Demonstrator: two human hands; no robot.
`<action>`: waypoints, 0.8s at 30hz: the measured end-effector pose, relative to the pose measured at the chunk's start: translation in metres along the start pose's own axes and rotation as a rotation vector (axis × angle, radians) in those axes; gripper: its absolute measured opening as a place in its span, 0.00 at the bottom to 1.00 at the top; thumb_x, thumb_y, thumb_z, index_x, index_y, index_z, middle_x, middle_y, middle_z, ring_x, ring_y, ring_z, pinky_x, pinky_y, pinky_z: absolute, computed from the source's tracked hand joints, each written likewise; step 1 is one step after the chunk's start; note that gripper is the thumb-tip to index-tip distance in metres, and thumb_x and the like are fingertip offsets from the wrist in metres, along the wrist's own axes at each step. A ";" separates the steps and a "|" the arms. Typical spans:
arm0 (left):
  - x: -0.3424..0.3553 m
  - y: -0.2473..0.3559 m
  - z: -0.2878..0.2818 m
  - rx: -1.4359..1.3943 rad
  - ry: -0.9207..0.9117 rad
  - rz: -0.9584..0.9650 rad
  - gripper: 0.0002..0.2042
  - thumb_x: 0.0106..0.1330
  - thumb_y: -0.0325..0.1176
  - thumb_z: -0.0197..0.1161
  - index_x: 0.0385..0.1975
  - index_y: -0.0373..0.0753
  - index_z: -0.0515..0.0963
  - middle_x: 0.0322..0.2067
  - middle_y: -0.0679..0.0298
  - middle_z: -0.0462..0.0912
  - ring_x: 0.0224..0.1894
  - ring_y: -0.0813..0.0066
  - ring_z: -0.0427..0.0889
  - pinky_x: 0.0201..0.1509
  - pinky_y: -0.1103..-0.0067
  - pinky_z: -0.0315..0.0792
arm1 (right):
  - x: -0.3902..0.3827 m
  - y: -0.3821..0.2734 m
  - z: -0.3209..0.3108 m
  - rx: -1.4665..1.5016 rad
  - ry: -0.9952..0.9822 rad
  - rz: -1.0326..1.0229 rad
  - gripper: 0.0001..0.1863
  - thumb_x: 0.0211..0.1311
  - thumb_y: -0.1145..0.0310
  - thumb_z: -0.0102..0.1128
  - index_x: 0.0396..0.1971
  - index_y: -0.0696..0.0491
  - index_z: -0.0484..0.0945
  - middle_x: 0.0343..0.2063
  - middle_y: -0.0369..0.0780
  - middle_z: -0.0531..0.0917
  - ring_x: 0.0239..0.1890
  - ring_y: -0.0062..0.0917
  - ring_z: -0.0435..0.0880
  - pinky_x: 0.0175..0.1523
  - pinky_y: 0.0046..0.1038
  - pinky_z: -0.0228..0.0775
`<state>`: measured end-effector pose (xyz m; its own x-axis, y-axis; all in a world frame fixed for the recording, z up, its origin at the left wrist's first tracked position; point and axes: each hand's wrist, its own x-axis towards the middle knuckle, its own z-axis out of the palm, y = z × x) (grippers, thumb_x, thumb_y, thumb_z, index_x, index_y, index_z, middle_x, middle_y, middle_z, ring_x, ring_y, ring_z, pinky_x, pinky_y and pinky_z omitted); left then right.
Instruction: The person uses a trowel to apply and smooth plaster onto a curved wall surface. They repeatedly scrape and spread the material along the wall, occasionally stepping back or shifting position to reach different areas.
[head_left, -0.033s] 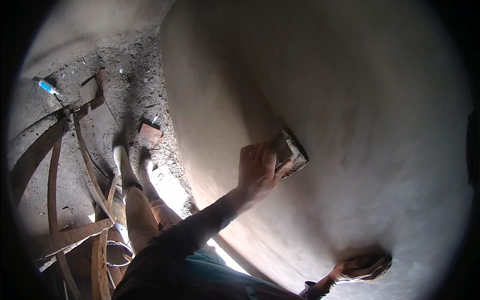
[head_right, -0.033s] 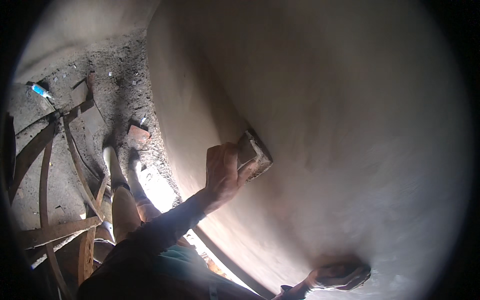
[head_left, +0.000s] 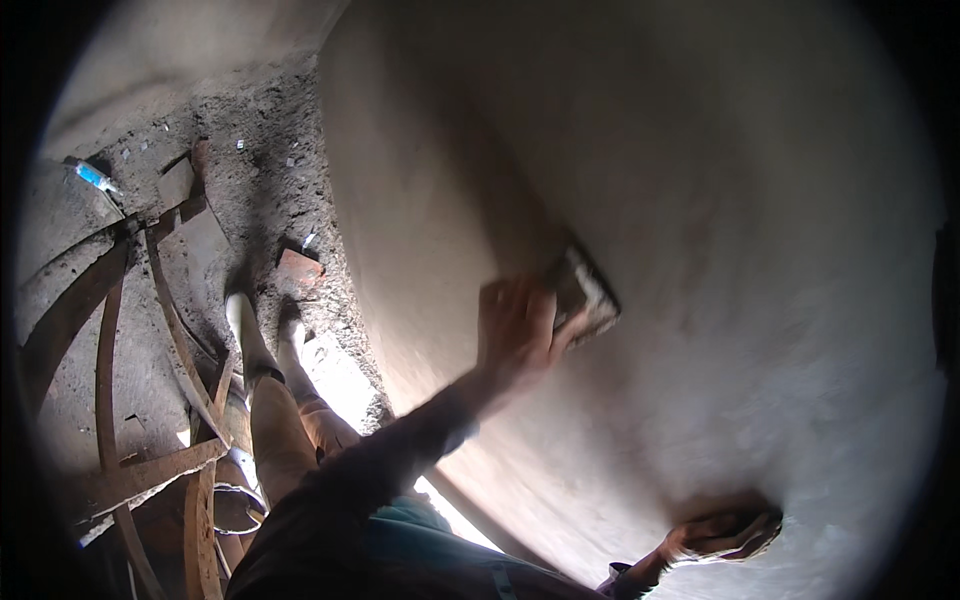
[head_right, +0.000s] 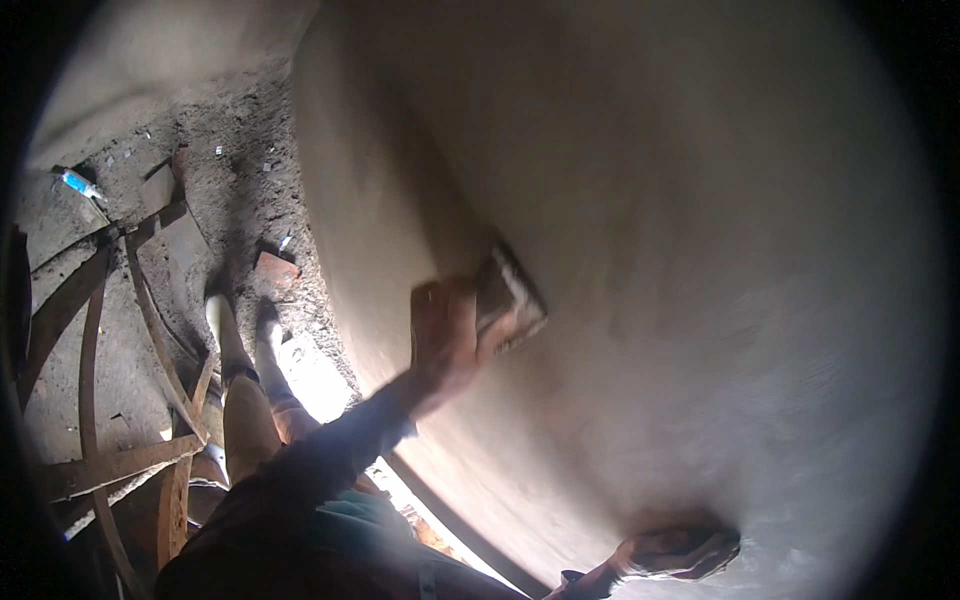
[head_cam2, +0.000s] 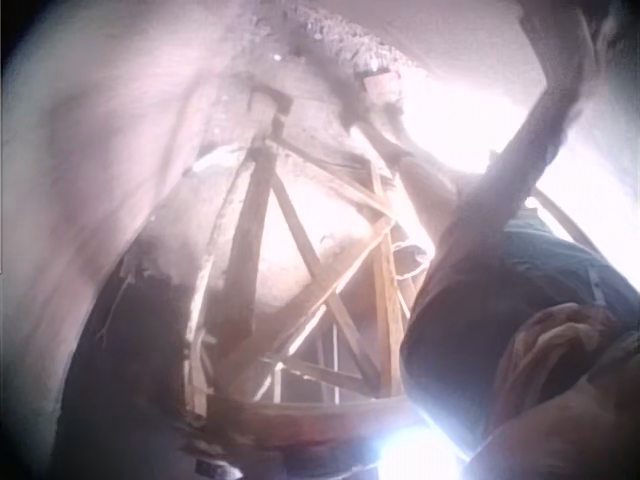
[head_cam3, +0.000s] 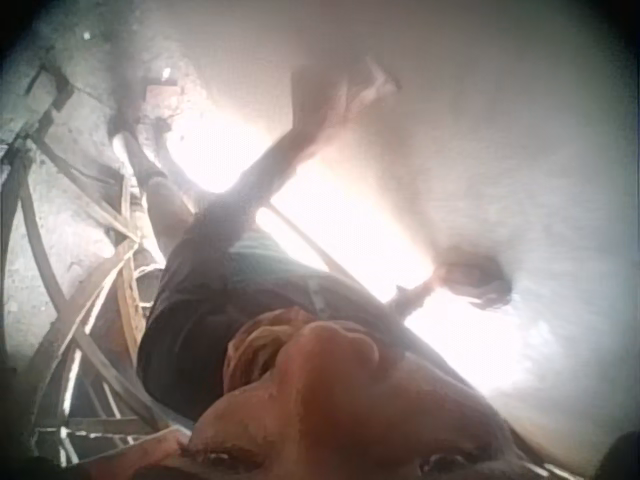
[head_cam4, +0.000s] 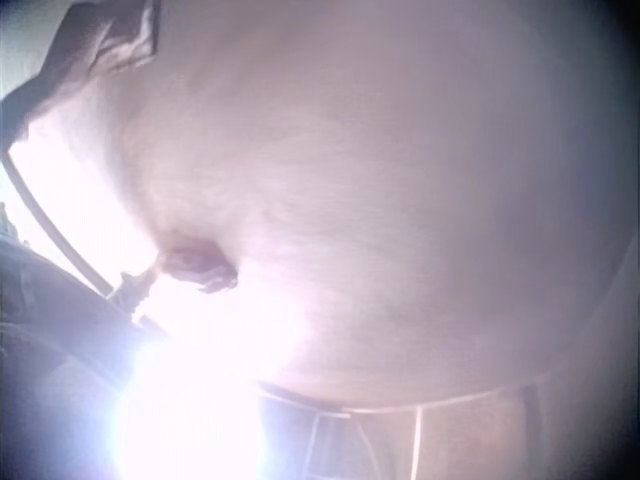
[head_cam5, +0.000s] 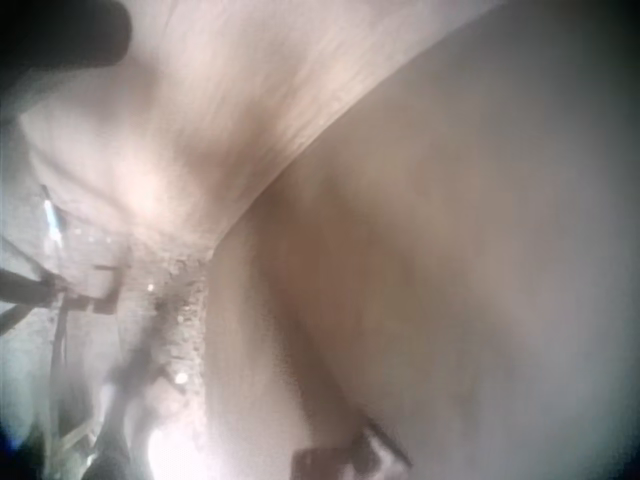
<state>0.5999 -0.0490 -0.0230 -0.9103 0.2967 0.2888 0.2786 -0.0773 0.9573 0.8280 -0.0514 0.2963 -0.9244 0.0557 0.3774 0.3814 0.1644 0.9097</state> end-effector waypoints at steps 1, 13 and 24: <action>0.027 -0.004 0.001 0.073 0.041 0.001 0.29 0.67 0.48 0.67 0.58 0.30 0.71 0.46 0.42 0.81 0.48 0.44 0.80 0.51 0.58 0.68 | -0.001 0.000 -0.002 -0.014 -0.005 0.012 0.23 0.79 0.66 0.40 0.67 0.60 0.67 0.66 0.53 0.71 0.67 0.50 0.69 0.70 0.52 0.63; 0.017 0.006 0.010 -0.108 -0.084 0.003 0.17 0.67 0.44 0.67 0.40 0.36 0.74 0.41 0.48 0.80 0.42 0.51 0.80 0.49 0.57 0.70 | 0.030 -0.040 0.015 -0.062 0.056 0.073 0.24 0.81 0.60 0.38 0.66 0.60 0.68 0.66 0.53 0.69 0.67 0.51 0.68 0.69 0.55 0.60; 0.196 -0.118 -0.018 0.170 0.128 -0.160 0.26 0.74 0.53 0.57 0.42 0.28 0.74 0.32 0.38 0.81 0.36 0.39 0.82 0.43 0.53 0.73 | 0.033 -0.044 0.019 -0.045 0.060 0.011 0.27 0.81 0.55 0.38 0.67 0.60 0.67 0.65 0.53 0.71 0.68 0.51 0.67 0.70 0.56 0.59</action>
<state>0.3834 0.0006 -0.0790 -0.9750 0.1691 0.1440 0.1662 0.1252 0.9781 0.7808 -0.0379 0.2650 -0.9183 -0.0019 0.3958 0.3927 0.1193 0.9119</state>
